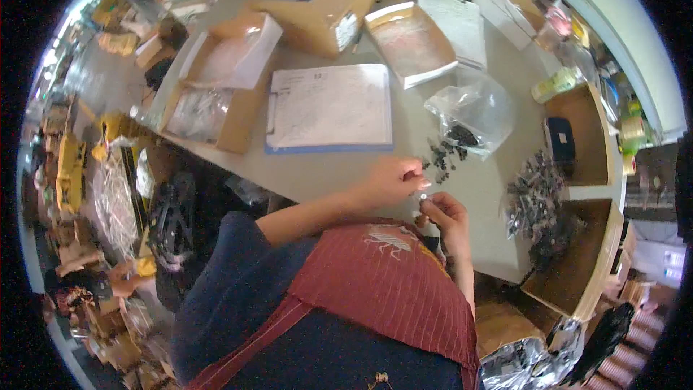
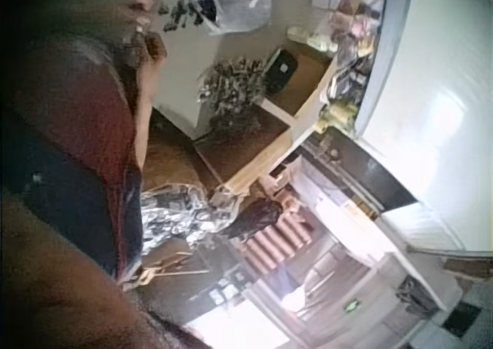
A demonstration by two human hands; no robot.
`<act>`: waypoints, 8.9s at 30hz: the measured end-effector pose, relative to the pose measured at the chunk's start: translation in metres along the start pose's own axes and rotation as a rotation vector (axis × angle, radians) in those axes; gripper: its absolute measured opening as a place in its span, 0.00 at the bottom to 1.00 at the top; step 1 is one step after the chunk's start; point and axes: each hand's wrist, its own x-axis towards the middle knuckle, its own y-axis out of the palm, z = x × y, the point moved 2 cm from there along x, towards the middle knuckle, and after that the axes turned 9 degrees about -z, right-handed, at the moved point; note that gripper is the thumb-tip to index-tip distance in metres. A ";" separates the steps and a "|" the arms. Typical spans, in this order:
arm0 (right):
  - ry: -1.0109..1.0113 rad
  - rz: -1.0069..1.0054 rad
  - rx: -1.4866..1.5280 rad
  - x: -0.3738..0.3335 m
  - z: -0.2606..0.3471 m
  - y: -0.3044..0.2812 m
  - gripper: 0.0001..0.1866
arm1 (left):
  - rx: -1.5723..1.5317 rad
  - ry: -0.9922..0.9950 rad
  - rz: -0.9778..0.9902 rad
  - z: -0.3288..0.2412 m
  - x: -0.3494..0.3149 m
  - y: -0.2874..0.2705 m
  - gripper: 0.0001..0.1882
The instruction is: The person picks up small black plastic components from a table by hand and places them into a transparent plastic bag.
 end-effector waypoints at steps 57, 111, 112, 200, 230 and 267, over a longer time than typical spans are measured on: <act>-0.681 -0.429 -0.876 0.062 -0.022 -0.045 0.11 | 0.116 0.440 -0.142 0.096 0.013 0.049 0.21; -0.484 -0.173 -0.649 0.039 0.004 0.009 0.12 | 0.131 0.501 -0.181 0.097 0.016 0.049 0.12; -0.573 -0.145 -0.666 0.041 -0.004 0.014 0.13 | 0.051 0.488 -0.165 0.092 0.016 0.048 0.11; -0.333 -0.515 0.249 0.003 -0.020 -0.068 0.07 | -0.048 0.437 -0.026 0.037 0.100 0.044 0.07; -0.426 -0.273 0.019 0.065 0.039 0.003 0.25 | -0.512 -0.015 -0.128 -0.012 0.076 -0.014 0.12; -0.603 -0.647 -0.217 0.064 0.019 -0.030 0.07 | -0.143 -0.175 -0.344 0.028 0.219 -0.103 0.22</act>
